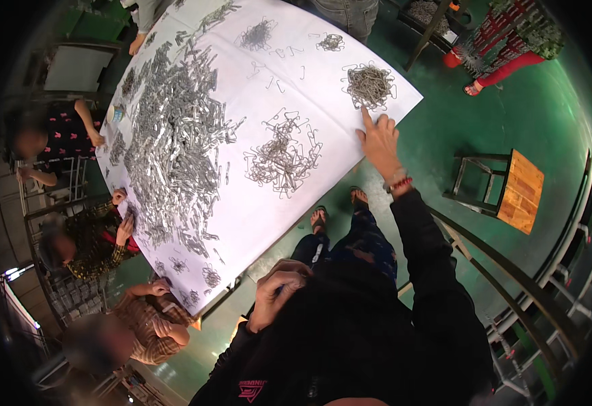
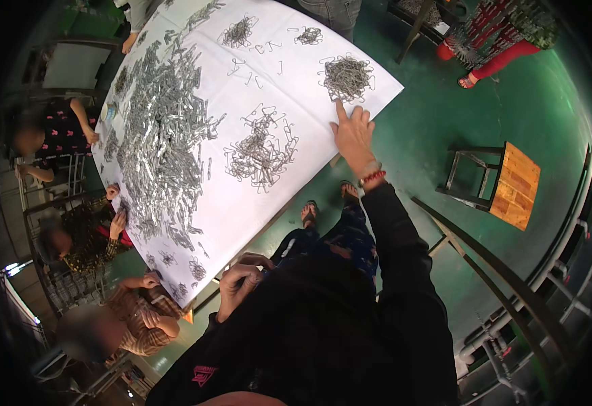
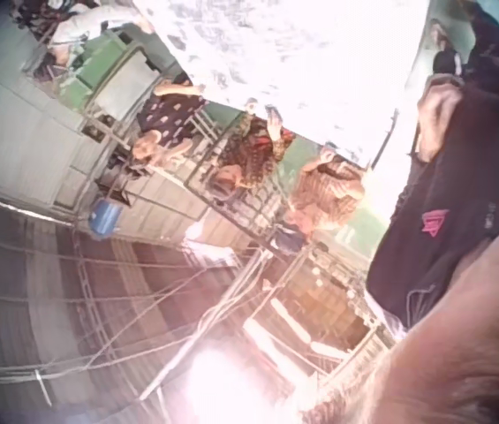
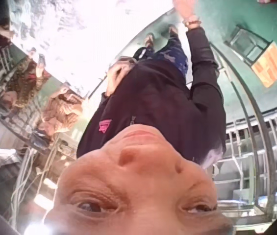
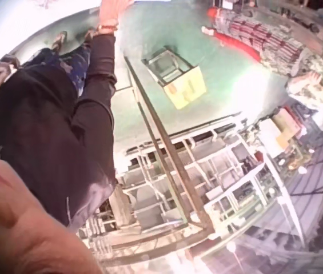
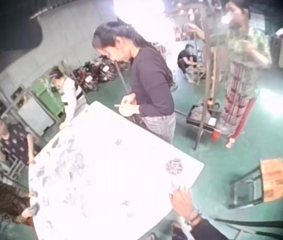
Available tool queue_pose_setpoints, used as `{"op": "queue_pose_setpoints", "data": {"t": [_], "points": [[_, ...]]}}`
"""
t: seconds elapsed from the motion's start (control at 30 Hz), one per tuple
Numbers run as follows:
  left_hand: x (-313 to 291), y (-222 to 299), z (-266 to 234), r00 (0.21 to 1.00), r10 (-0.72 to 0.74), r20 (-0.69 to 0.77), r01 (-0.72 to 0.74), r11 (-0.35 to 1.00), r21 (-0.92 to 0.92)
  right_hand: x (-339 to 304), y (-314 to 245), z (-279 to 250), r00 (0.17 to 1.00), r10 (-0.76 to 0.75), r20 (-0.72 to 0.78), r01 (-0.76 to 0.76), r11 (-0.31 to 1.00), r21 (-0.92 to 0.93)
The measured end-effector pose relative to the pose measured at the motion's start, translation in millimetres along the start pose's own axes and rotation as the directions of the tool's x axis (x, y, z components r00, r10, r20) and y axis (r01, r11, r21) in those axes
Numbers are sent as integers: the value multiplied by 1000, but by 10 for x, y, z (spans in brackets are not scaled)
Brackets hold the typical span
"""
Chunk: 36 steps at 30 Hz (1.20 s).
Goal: The person sorts small metal pieces on a table and attaches them to long vertical strings hanging from a rack.
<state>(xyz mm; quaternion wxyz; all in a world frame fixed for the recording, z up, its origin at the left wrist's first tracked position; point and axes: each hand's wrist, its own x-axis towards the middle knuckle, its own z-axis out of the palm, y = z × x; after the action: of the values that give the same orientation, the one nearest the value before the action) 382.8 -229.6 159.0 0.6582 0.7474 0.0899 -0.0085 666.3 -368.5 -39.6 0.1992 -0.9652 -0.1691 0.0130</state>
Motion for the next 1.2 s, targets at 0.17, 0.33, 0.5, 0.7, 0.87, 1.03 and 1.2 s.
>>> {"op": "queue_pose_setpoints", "data": {"t": [0.17,0.33,0.5,0.7,0.87,1.03,1.2], "points": [[69,-16,179,992,-11,-129,15,999,34,292,141,226,1000,-22,14,24,992,-120],[135,-36,305,966,-25,-256,32,999,24,272,191,231,998,-55,-7,54,996,-78],[232,-4,360,959,-28,-281,34,999,17,476,316,240,963,-159,-216,190,973,129],[324,36,427,956,-47,-290,57,998,25,760,337,283,933,-250,-260,286,952,112],[341,42,447,950,-41,-310,60,997,51,797,391,338,944,-244,-220,279,950,142],[346,62,472,934,-79,-348,75,997,-25,815,463,241,998,58,-27,-32,813,581],[376,59,453,931,-84,-354,66,996,-64,1039,644,43,919,136,370,-380,559,737]]}}
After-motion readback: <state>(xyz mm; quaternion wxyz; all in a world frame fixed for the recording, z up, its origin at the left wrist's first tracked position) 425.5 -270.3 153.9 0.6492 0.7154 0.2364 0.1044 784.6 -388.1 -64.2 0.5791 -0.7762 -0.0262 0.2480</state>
